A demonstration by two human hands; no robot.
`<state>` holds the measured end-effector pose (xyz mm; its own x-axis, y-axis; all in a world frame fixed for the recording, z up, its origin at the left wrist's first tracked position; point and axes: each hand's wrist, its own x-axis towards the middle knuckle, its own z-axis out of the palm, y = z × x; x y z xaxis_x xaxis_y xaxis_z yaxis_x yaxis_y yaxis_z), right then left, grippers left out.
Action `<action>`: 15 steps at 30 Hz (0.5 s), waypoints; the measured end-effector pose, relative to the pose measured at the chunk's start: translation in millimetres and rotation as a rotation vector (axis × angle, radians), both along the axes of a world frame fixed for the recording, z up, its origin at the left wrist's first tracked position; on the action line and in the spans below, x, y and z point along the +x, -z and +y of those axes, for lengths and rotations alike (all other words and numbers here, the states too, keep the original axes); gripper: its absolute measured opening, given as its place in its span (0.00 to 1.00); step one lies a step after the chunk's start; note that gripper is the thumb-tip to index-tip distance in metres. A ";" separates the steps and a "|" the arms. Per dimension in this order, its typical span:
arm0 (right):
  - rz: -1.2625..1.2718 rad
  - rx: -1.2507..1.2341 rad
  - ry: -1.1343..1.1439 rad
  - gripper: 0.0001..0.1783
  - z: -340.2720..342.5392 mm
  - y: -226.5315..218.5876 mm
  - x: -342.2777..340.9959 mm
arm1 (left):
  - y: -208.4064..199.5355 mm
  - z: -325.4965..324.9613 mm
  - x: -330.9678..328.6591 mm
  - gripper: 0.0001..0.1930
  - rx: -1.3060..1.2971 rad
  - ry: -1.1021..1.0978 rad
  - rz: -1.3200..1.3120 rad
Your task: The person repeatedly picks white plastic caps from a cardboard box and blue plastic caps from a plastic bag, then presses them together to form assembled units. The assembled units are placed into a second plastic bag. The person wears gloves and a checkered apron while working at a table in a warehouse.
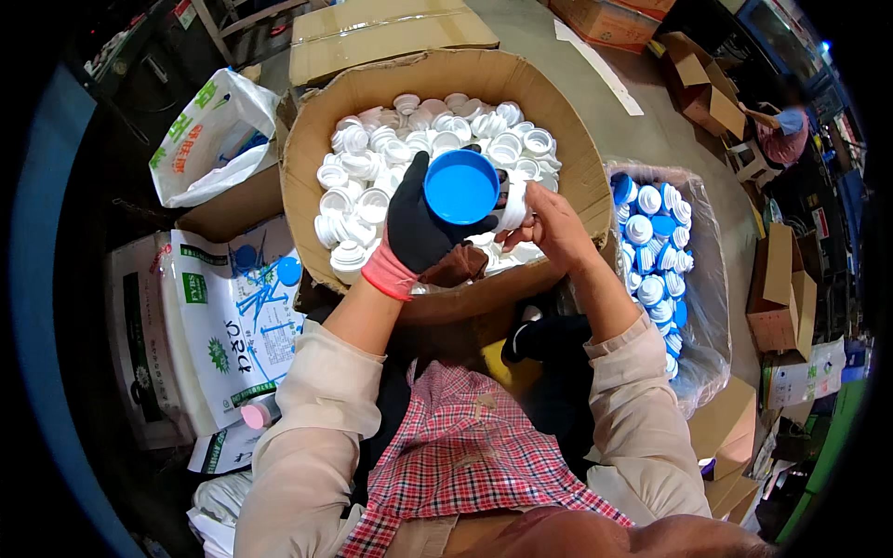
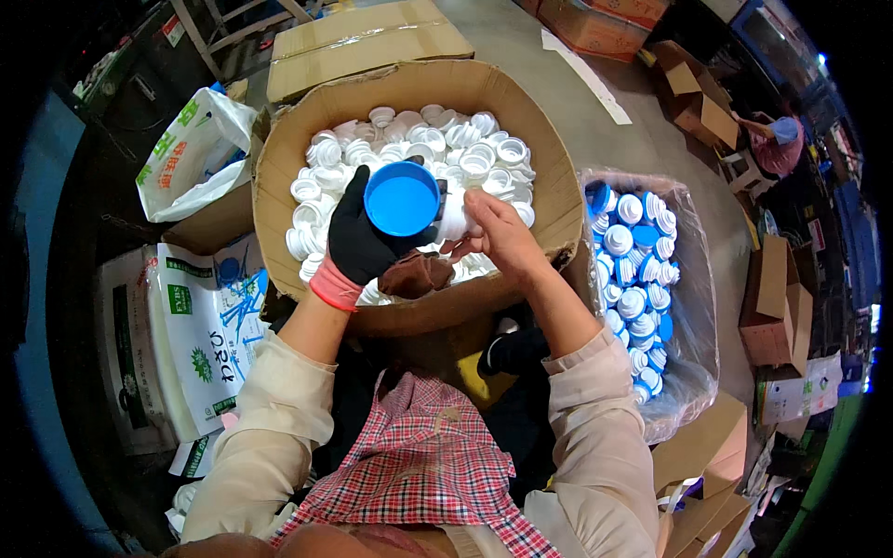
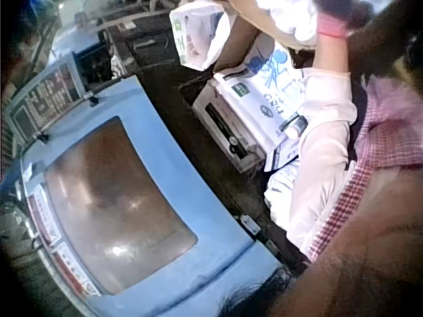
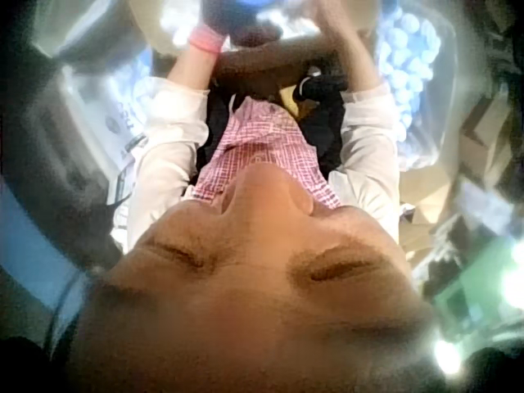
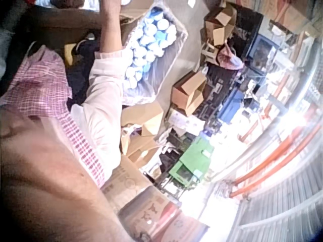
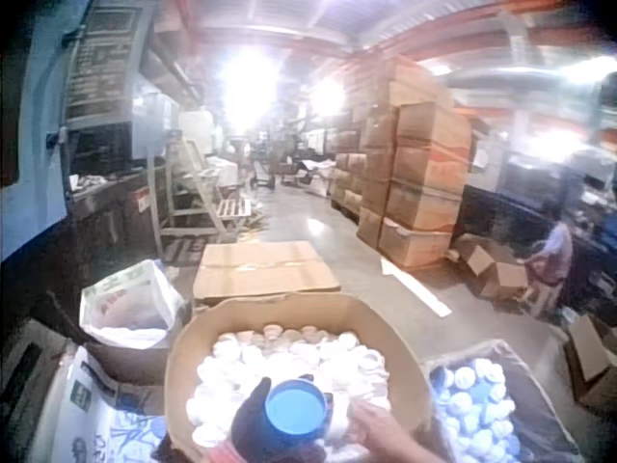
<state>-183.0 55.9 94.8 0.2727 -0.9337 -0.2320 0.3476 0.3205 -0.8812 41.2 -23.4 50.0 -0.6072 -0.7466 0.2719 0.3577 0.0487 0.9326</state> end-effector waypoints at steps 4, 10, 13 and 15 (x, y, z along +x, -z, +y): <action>0.287 -0.443 0.062 0.41 4.4 -8.7 18.9 | -15.9 8.3 -2.9 0.33 0.296 0.106 0.237; 0.637 -0.655 0.249 0.43 8.7 -16.6 19.5 | -43.7 20.4 5.2 0.29 0.580 0.263 0.536; 0.943 -0.909 0.301 0.38 14.4 -43.7 33.7 | -39.8 23.0 5.7 0.27 0.703 0.277 0.653; 1.026 -0.948 0.275 0.36 18.8 -49.8 50.0 | -22.5 21.0 -2.2 0.27 0.169 -0.037 0.280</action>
